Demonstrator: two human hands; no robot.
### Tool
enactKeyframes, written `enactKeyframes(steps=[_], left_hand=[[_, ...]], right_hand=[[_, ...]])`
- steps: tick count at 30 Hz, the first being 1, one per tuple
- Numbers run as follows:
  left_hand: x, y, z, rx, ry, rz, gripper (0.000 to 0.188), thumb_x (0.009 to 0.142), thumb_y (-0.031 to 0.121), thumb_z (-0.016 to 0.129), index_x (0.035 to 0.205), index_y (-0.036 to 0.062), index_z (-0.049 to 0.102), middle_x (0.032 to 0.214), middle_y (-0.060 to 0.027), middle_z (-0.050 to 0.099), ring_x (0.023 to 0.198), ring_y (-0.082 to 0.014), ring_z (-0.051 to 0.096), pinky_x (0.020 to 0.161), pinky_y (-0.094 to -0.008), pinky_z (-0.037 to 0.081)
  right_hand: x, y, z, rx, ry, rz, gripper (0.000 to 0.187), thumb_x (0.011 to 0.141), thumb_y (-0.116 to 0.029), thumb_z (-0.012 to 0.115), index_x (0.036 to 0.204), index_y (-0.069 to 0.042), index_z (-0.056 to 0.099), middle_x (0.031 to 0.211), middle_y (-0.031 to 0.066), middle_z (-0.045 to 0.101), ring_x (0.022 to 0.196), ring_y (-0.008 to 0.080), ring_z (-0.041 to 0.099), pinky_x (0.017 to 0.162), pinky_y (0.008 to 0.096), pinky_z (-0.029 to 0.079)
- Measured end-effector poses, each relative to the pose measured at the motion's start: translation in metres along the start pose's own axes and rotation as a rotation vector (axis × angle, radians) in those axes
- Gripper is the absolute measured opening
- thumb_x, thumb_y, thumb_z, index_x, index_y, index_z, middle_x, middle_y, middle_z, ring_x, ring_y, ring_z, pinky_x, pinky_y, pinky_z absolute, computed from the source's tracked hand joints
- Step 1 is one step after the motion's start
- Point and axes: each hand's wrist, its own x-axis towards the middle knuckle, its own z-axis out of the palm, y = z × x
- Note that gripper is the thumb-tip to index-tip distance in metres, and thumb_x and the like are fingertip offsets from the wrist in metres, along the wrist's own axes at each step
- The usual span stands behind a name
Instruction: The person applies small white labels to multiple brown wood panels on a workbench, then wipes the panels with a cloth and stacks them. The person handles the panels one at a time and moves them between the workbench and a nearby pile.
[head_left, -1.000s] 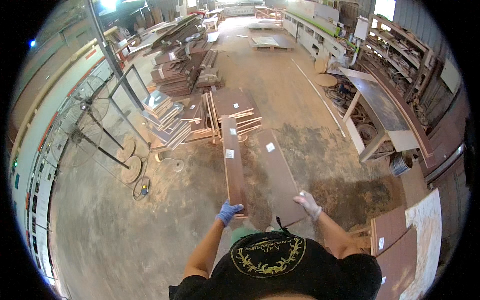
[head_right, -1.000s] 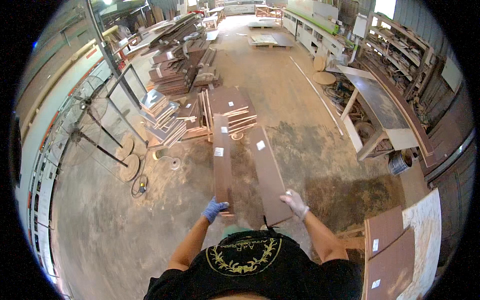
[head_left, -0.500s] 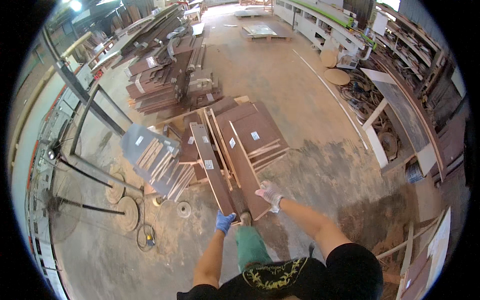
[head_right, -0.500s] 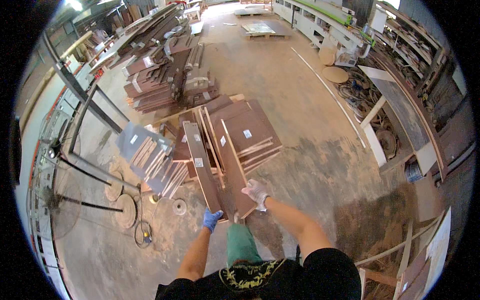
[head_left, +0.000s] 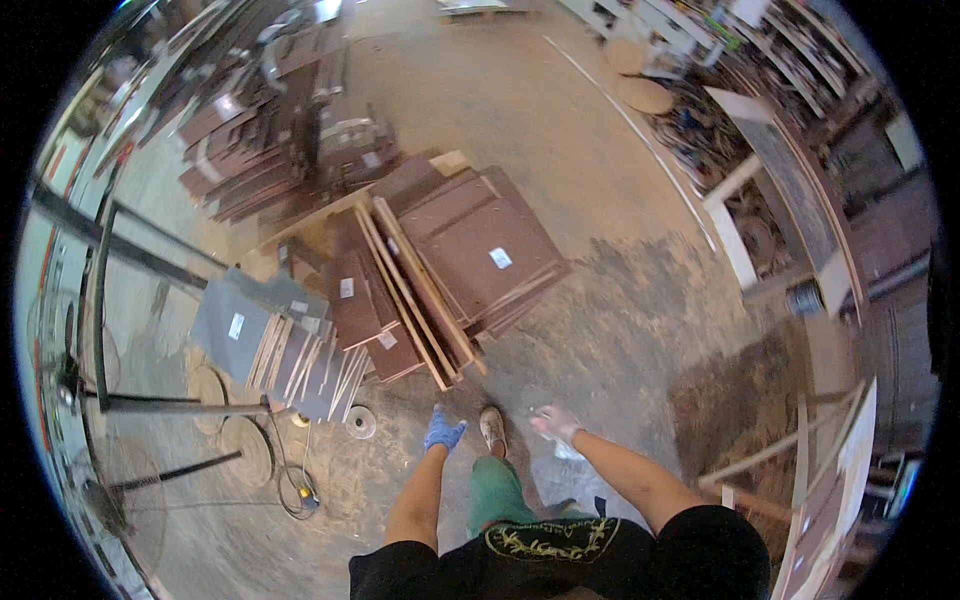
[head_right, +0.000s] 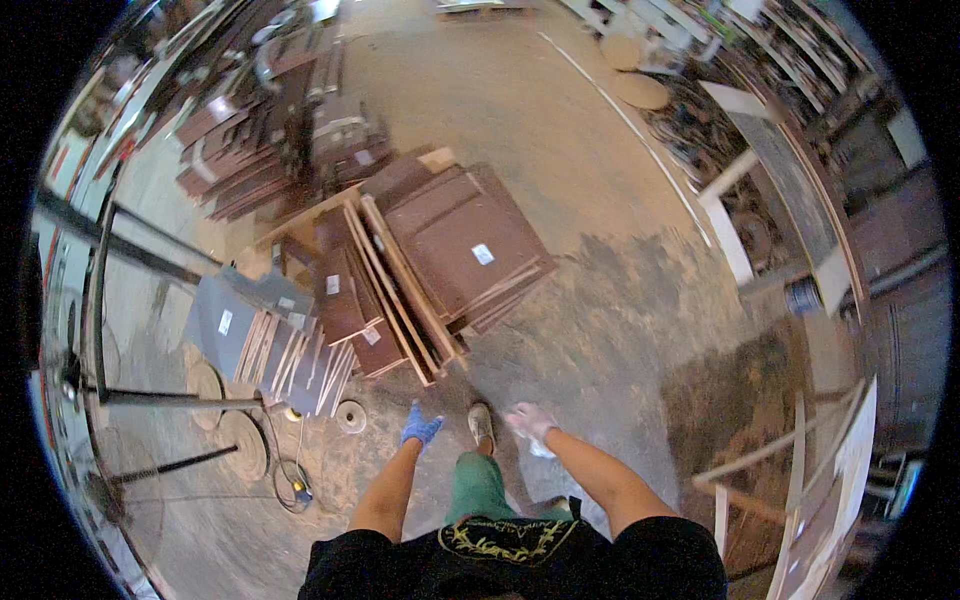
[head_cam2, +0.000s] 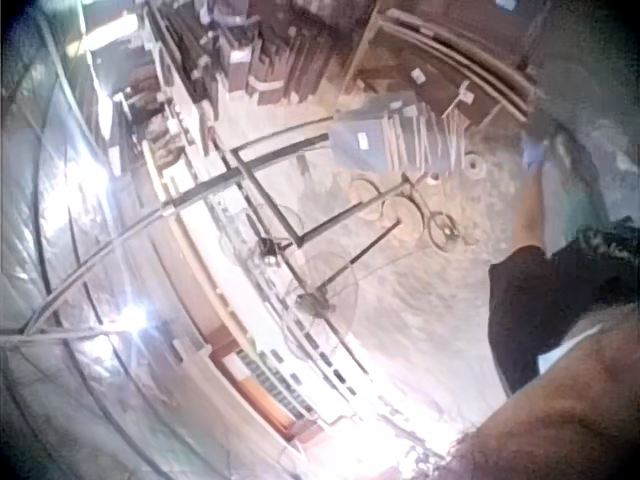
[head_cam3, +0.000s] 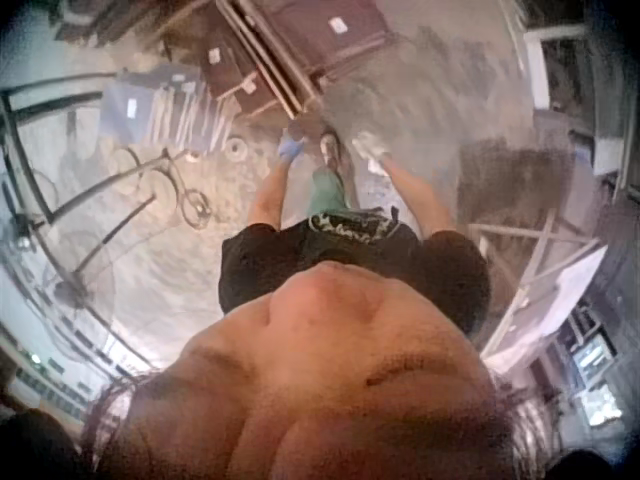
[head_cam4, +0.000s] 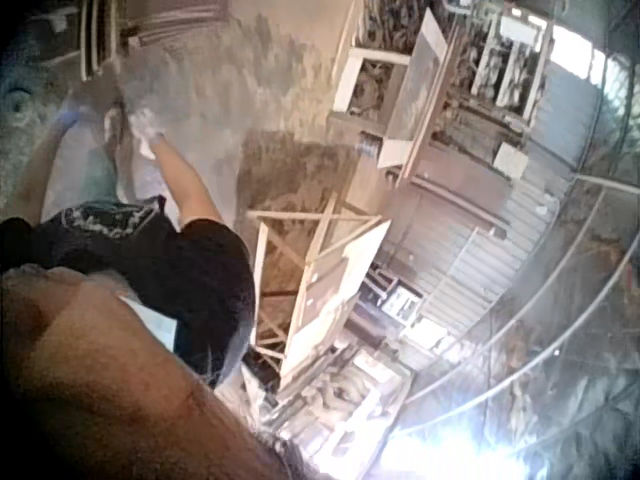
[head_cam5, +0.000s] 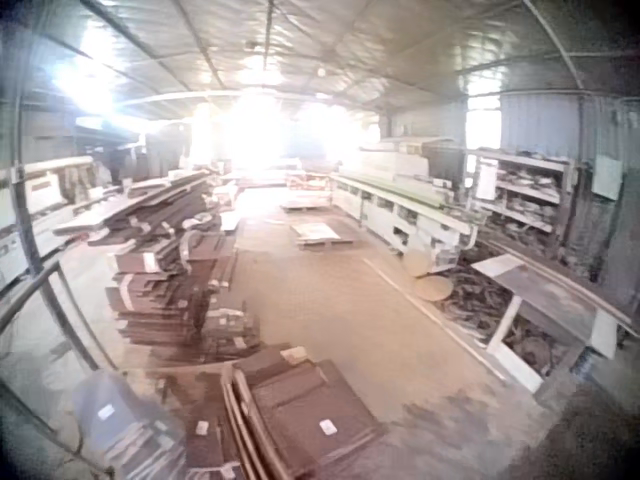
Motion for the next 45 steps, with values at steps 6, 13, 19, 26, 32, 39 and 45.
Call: enactKeyframes(steps=[6, 13, 19, 26, 32, 39, 45], left_hand=[[-0.04, 0.021, 0.062, 0.147, -0.358, 0.374, 0.077, 0.076, 0.04, 0.067, 0.134, -0.0004, 0.035, 0.132, -0.0193, 0.046, 0.121, -0.0312, 0.045, 0.101, -0.0367, 0.036], [-0.255, 0.176, 0.279, 0.001, -1.224, -0.028, 0.05, 0.087, 0.035, 0.056, 0.131, 0.0143, 0.042, 0.119, -0.0057, 0.051, 0.104, -0.0223, 0.05, 0.092, -0.0436, 0.04], [-0.547, 0.129, 0.413, 0.519, -1.862, -0.149, 0.055, 0.087, 0.056, 0.042, 0.129, 0.021, 0.045, 0.12, -0.0032, 0.055, 0.105, -0.0229, 0.054, 0.09, -0.0458, 0.045], [-0.687, 0.063, 0.523, 0.614, -1.779, -0.389, 0.037, 0.087, 0.047, 0.046, 0.106, 0.0177, 0.059, 0.102, -0.0027, 0.063, 0.094, -0.0197, 0.059, 0.085, -0.035, 0.049], [-0.77, 0.052, 0.683, 0.8, -1.869, -0.412, 0.038, 0.082, 0.048, 0.052, 0.105, 0.0184, 0.06, 0.101, -0.0011, 0.064, 0.092, -0.0199, 0.06, 0.084, -0.0347, 0.049], [-0.923, 0.037, 0.814, 1.284, -1.832, -0.438, 0.036, 0.09, 0.046, 0.039, 0.099, 0.018, 0.061, 0.089, 0.0048, 0.064, 0.08, -0.0149, 0.059, 0.07, -0.0347, 0.049], [-1.049, -0.037, 0.931, 1.262, -1.906, -0.035, 0.021, 0.083, 0.03, 0.057, 0.096, 0.0138, 0.061, 0.081, -0.0027, 0.063, 0.067, -0.0161, 0.06, 0.058, -0.0304, 0.049]], right_hand=[[-0.194, 0.14, -0.002, 0.786, 0.57, 0.353, 0.046, 0.083, -0.035, 0.063, 0.115, -0.003, 0.056, 0.112, 0.0134, 0.061, 0.095, 0.0217, 0.061, 0.078, 0.0326, 0.048], [-0.412, 0.225, 0.061, 1.724, 1.67, 0.162, 0.031, 0.085, -0.026, 0.065, 0.106, -0.004, 0.058, 0.077, 0.0008, 0.058, 0.066, 0.0112, 0.053, 0.061, 0.027, 0.046], [-0.567, 0.265, 0.148, 1.758, 2.305, 0.494, 0.025, 0.09, -0.025, 0.052, 0.097, -0.003, 0.062, 0.08, 0.004, 0.06, 0.076, 0.0116, 0.053, 0.068, 0.0269, 0.045], [-0.667, 0.354, 0.222, 1.829, 2.463, 0.453, 0.04, 0.093, -0.037, 0.039, 0.083, -0.005, 0.06, 0.064, 0.0032, 0.052, 0.062, 0.0116, 0.049, 0.058, 0.028, 0.042], [-0.75, 0.494, 0.244, 1.293, 2.35, 0.735, 0.032, 0.09, -0.027, 0.038, 0.094, -0.003, 0.06, 0.081, 0.011, 0.061, 0.076, 0.0185, 0.057, 0.073, 0.0323, 0.046], [-0.907, 0.616, 0.292, 1.057, 2.01, 1.062, 0.032, 0.091, -0.023, 0.037, 0.102, -0.003, 0.06, 0.093, 0.0143, 0.063, 0.09, 0.0232, 0.061, 0.084, 0.0325, 0.046], [-0.982, 0.717, 0.368, 1.516, 2.528, 0.741, 0.034, 0.091, -0.03, 0.047, 0.108, -0.002, 0.056, 0.095, 0.0077, 0.061, 0.09, 0.0169, 0.058, 0.083, 0.0302, 0.045]])
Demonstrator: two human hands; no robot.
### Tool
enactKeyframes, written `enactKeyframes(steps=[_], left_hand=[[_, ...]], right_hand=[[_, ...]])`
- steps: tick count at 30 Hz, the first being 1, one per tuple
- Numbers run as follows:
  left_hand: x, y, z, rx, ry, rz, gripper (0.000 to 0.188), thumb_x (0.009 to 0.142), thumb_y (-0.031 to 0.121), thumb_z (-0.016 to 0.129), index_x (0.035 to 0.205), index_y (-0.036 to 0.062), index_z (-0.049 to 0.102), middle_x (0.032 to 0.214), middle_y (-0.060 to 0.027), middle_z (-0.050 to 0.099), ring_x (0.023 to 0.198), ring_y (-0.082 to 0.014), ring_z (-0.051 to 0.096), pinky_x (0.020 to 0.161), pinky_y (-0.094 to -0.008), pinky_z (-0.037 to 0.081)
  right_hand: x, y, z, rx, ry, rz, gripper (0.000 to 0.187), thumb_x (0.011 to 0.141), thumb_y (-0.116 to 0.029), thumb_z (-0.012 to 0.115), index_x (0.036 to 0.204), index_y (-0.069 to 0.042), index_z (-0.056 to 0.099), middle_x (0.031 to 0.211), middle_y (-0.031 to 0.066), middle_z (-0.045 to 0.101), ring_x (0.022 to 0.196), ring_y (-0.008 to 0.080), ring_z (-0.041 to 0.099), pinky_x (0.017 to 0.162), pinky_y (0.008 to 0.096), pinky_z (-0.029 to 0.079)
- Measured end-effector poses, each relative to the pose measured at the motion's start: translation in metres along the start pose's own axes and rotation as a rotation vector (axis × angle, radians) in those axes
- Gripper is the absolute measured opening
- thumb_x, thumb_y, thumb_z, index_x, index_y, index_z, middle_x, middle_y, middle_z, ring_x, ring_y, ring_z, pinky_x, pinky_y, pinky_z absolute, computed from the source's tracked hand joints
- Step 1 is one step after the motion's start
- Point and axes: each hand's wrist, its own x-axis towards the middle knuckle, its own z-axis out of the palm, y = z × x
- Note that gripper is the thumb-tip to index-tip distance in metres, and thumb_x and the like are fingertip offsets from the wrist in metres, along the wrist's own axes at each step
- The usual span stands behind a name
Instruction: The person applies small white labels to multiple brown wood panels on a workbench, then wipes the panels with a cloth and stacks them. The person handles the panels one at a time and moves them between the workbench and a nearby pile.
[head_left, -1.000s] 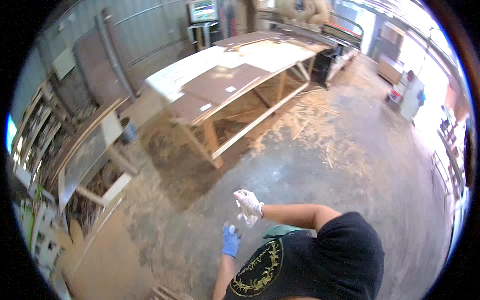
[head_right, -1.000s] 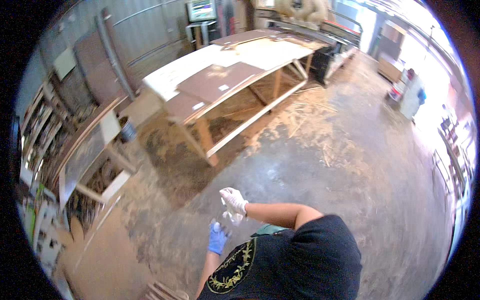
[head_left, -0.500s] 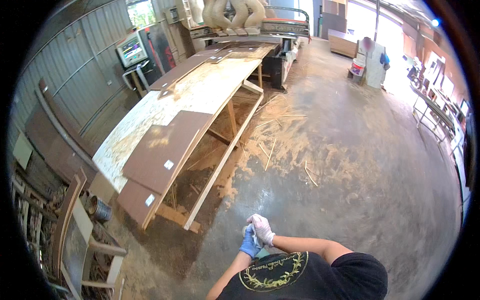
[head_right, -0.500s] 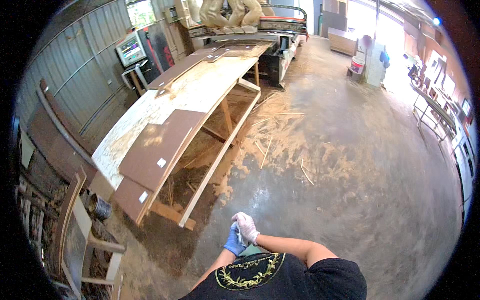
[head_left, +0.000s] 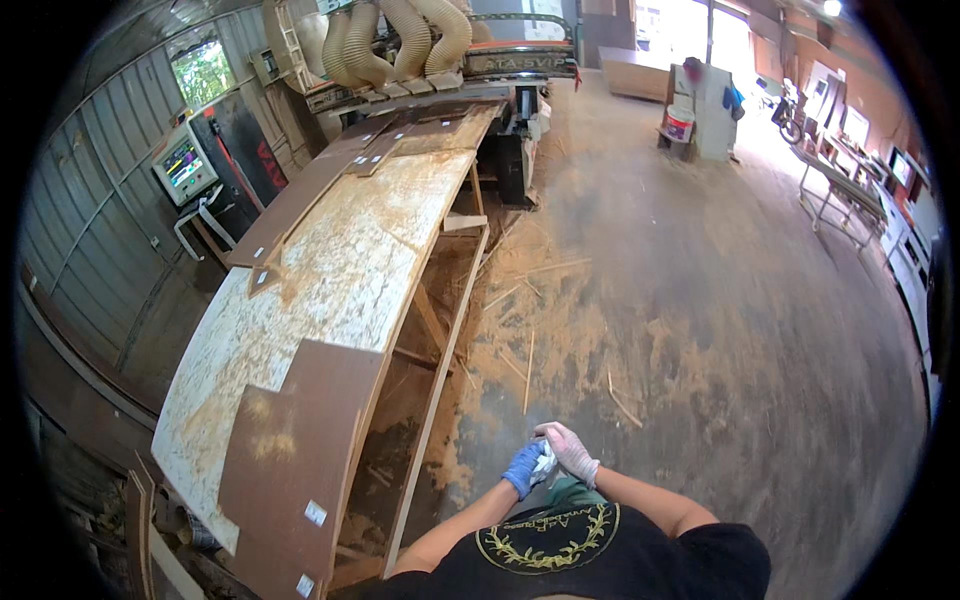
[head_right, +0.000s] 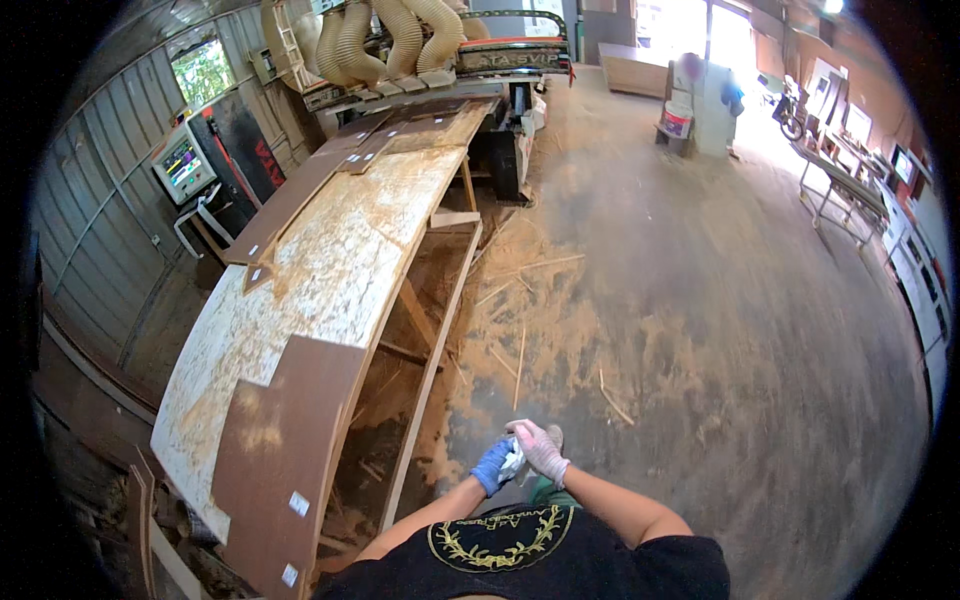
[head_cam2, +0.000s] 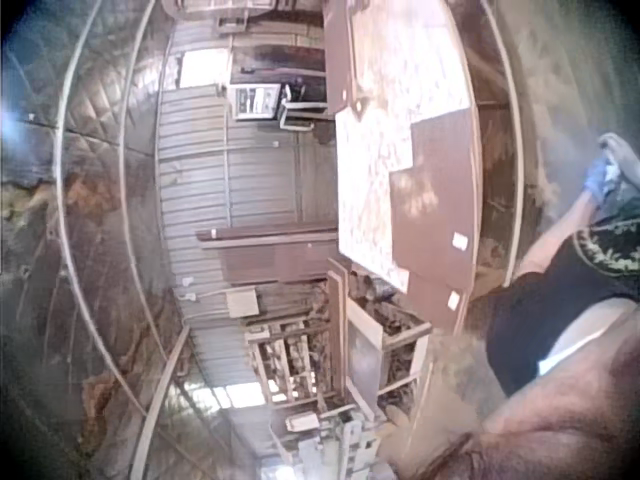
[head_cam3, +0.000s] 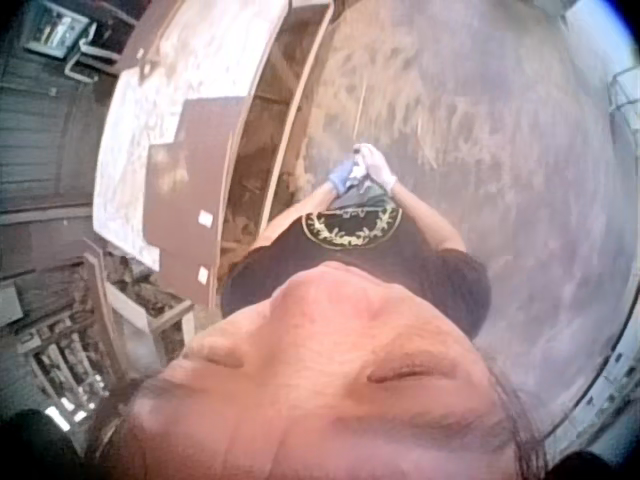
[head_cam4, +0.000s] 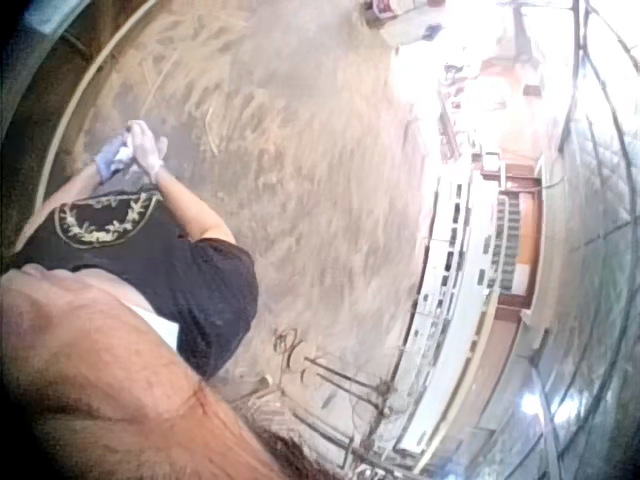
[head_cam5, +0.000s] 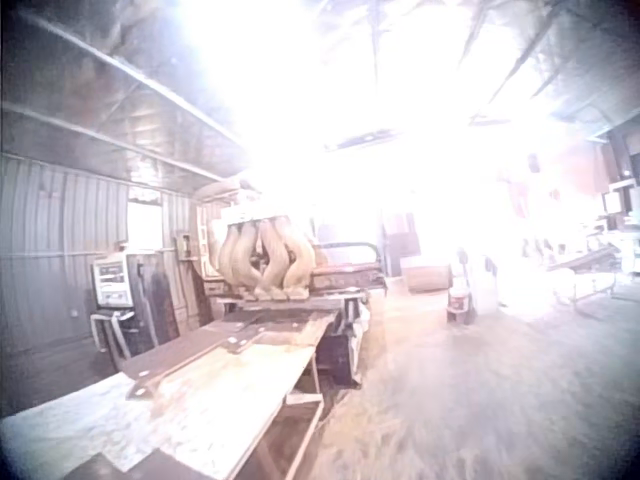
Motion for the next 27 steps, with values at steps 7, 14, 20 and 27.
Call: enactKeyframes(steps=[7, 14, 20, 27], left_hand=[[0.201, 0.141, 0.052, -0.288, 0.139, 0.213, 0.038, 0.084, 0.043, 0.049, 0.1, 0.0098, 0.06, 0.097, -0.0101, 0.064, 0.082, -0.0249, 0.063, 0.07, -0.0377, 0.052], [0.283, 0.302, 0.078, -0.611, 0.318, 0.161, 0.051, 0.085, 0.051, 0.037, 0.105, 0.009, 0.058, 0.107, -0.0127, 0.062, 0.095, -0.031, 0.058, 0.087, -0.0437, 0.046], [0.374, 0.453, 0.028, -0.665, 0.385, 0.385, 0.016, 0.083, 0.029, 0.059, 0.091, 0.0154, 0.059, 0.083, -0.0024, 0.062, 0.072, -0.0192, 0.058, 0.066, -0.0355, 0.047], [0.416, 0.655, -0.016, -0.518, 0.461, 0.52, 0.009, 0.082, 0.025, 0.061, 0.085, 0.0187, 0.056, 0.073, 0.0033, 0.057, 0.062, -0.0146, 0.052, 0.059, -0.0318, 0.045]], right_hand=[[0.196, -0.062, -0.068, 0.125, -0.148, 0.027, 0.057, 0.078, -0.027, 0.072, 0.122, -0.003, 0.044, 0.102, 0.0052, 0.057, 0.093, 0.0125, 0.054, 0.081, 0.0274, 0.046], [0.394, -0.102, -0.076, 0.033, -0.182, 0.075, 0.04, 0.077, -0.016, 0.07, 0.109, -0.004, 0.05, 0.092, 0.005, 0.058, 0.083, 0.0118, 0.055, 0.074, 0.0282, 0.048], [0.594, -0.125, -0.058, 0.075, -0.14, -0.116, 0.035, 0.078, -0.013, 0.068, 0.109, -0.005, 0.053, 0.084, 0.0002, 0.055, 0.072, 0.0071, 0.051, 0.063, 0.0231, 0.046], [0.809, -0.189, -0.083, 0.131, 0.05, 0.038, 0.023, 0.076, -0.025, 0.07, 0.09, -0.011, 0.058, 0.076, -0.0018, 0.053, 0.064, 0.008, 0.049, 0.055, 0.0238, 0.042]])
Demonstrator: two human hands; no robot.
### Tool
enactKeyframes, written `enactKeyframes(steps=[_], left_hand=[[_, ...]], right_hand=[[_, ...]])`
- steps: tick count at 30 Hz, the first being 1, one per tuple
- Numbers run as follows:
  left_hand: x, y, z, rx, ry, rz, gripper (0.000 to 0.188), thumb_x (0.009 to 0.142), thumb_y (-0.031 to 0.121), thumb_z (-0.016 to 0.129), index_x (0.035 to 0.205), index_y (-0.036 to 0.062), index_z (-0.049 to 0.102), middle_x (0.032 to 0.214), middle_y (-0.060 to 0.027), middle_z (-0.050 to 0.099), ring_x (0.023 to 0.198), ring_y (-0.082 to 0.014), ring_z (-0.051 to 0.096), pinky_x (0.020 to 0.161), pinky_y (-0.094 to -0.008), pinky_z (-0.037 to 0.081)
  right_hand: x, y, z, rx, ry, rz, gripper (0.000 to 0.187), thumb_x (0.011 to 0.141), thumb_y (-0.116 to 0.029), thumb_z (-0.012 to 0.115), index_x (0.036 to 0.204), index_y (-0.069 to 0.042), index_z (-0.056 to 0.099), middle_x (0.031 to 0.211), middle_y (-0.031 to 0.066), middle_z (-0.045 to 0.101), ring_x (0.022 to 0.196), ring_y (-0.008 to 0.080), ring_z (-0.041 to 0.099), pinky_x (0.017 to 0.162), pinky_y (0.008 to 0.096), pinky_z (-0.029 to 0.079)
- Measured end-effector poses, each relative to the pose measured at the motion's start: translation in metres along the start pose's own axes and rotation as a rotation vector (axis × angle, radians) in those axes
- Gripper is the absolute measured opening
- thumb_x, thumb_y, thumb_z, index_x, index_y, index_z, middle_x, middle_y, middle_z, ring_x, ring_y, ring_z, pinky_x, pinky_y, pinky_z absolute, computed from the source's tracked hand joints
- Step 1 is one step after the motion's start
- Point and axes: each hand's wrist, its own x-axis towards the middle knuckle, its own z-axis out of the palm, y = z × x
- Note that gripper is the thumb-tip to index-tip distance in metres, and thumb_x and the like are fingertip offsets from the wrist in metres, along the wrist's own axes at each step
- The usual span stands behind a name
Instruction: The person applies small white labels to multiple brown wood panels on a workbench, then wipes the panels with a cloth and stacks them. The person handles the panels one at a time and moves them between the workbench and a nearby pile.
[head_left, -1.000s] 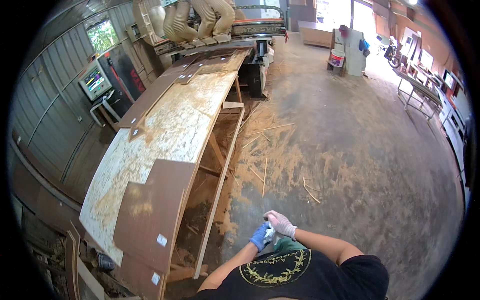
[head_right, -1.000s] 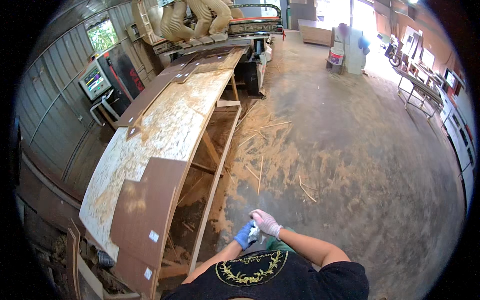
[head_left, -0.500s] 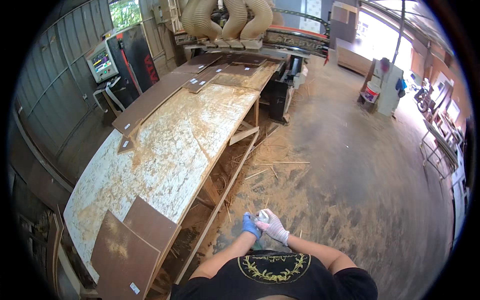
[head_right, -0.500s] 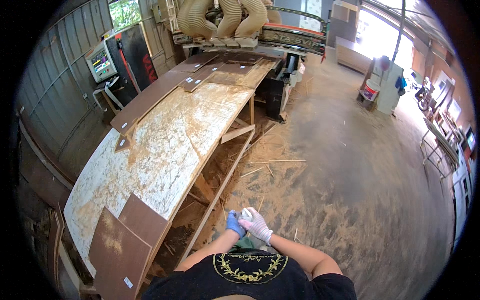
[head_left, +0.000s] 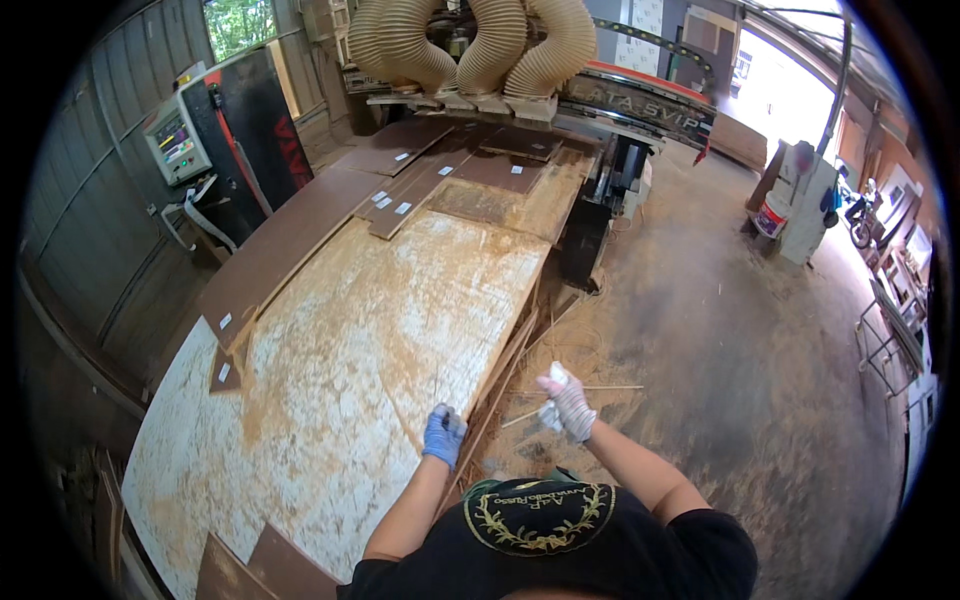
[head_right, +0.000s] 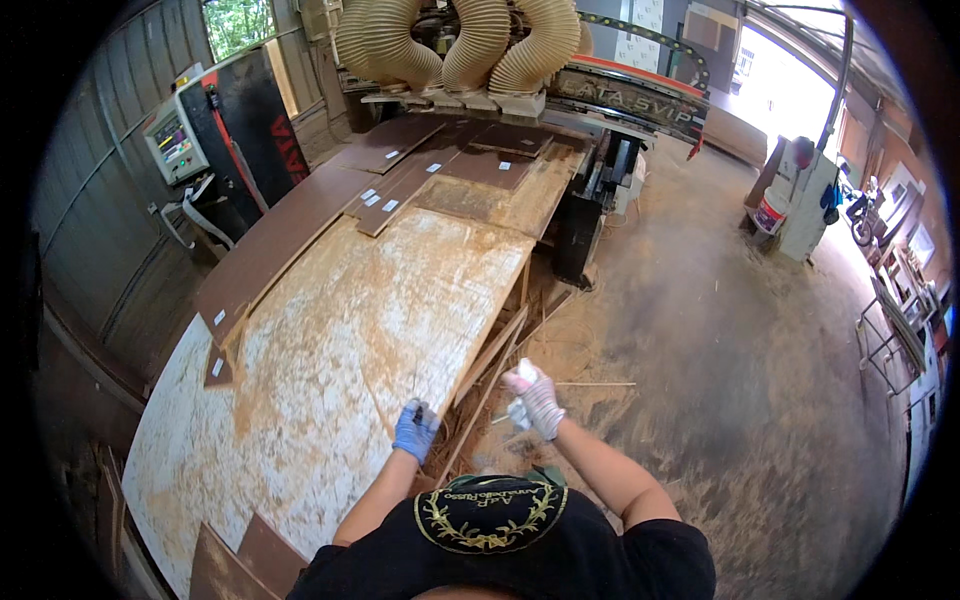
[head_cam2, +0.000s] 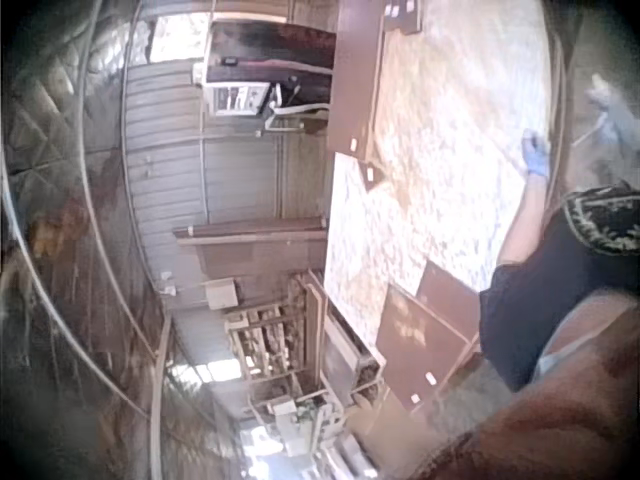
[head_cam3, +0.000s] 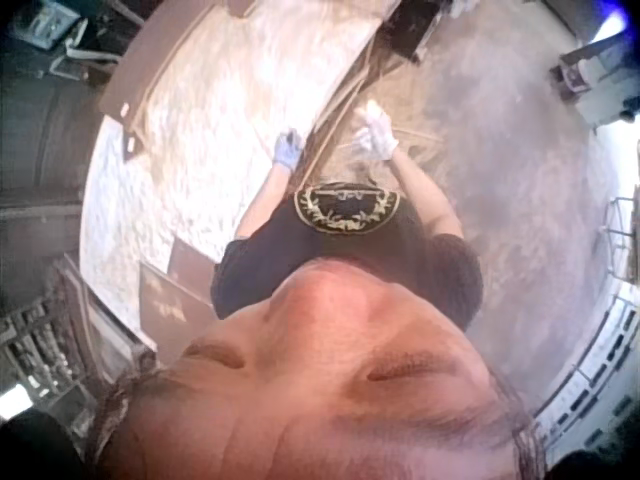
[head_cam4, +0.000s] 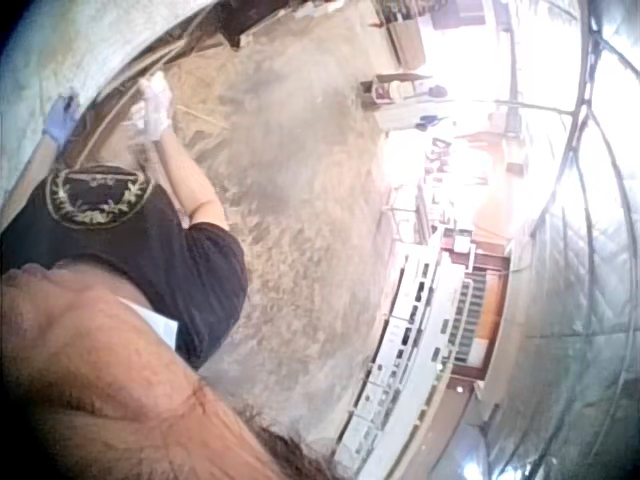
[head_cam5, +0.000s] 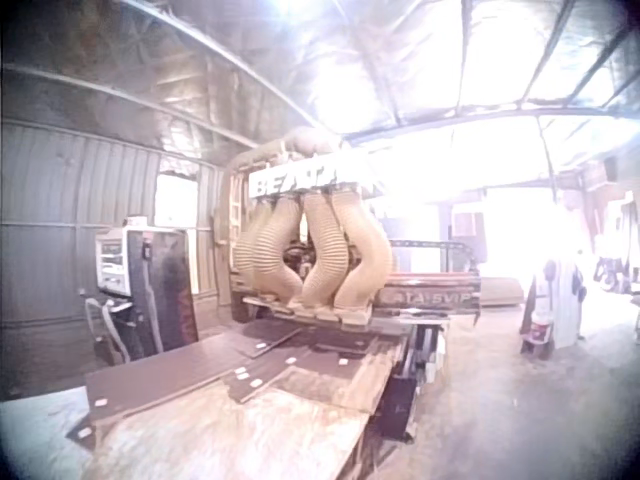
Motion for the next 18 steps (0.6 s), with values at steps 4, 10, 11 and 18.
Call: enactKeyframes(steps=[4, 10, 11, 18], left_hand=[[0.075, 0.056, 0.022, 0.03, 0.095, 0.07, 0.02, 0.08, 0.027, 0.065, 0.096, 0.0175, 0.058, 0.087, -0.0013, 0.059, 0.078, -0.0209, 0.056, 0.071, -0.0381, 0.05], [0.201, 0.109, 0.029, 0.024, 0.021, 0.196, 0.02, 0.08, 0.031, 0.065, 0.086, 0.0138, 0.056, 0.087, -0.0032, 0.059, 0.081, -0.0212, 0.056, 0.073, -0.0403, 0.052], [0.22, 0.117, 0.032, 0.017, 0.042, 0.206, 0.02, 0.08, 0.031, 0.065, 0.085, 0.0134, 0.056, 0.085, -0.003, 0.059, 0.08, -0.0208, 0.056, 0.073, -0.0392, 0.052], [0.387, 0.188, 0.131, -0.069, 0.289, 0.229, 0.028, 0.08, 0.039, 0.062, 0.085, 0.0117, 0.062, 0.068, -0.0001, 0.055, 0.058, -0.0135, 0.045, 0.055, -0.0274, 0.044]], right_hand=[[0.117, -0.021, -0.028, 0.201, 0.09, 0.194, 0.026, 0.075, -0.027, 0.07, 0.09, -0.01, 0.057, 0.07, -0.0007, 0.053, 0.06, 0.0125, 0.052, 0.048, 0.0299, 0.044], [0.345, -0.034, -0.049, 0.374, -0.054, 0.162, 0.023, 0.079, -0.012, 0.058, 0.101, -0.005, 0.057, 0.085, 0.0061, 0.061, 0.068, 0.0174, 0.059, 0.059, 0.0306, 0.051], [0.384, -0.035, -0.051, 0.331, -0.132, 0.103, 0.023, 0.079, -0.011, 0.058, 0.101, -0.003, 0.058, 0.086, 0.0063, 0.061, 0.069, 0.0172, 0.06, 0.061, 0.0295, 0.051], [0.681, -0.057, -0.04, -0.323, 0.137, 0.105, 0.028, 0.077, -0.017, 0.062, 0.099, 0.0, 0.058, 0.078, 0.0088, 0.061, 0.065, 0.0206, 0.059, 0.058, 0.0344, 0.048]])
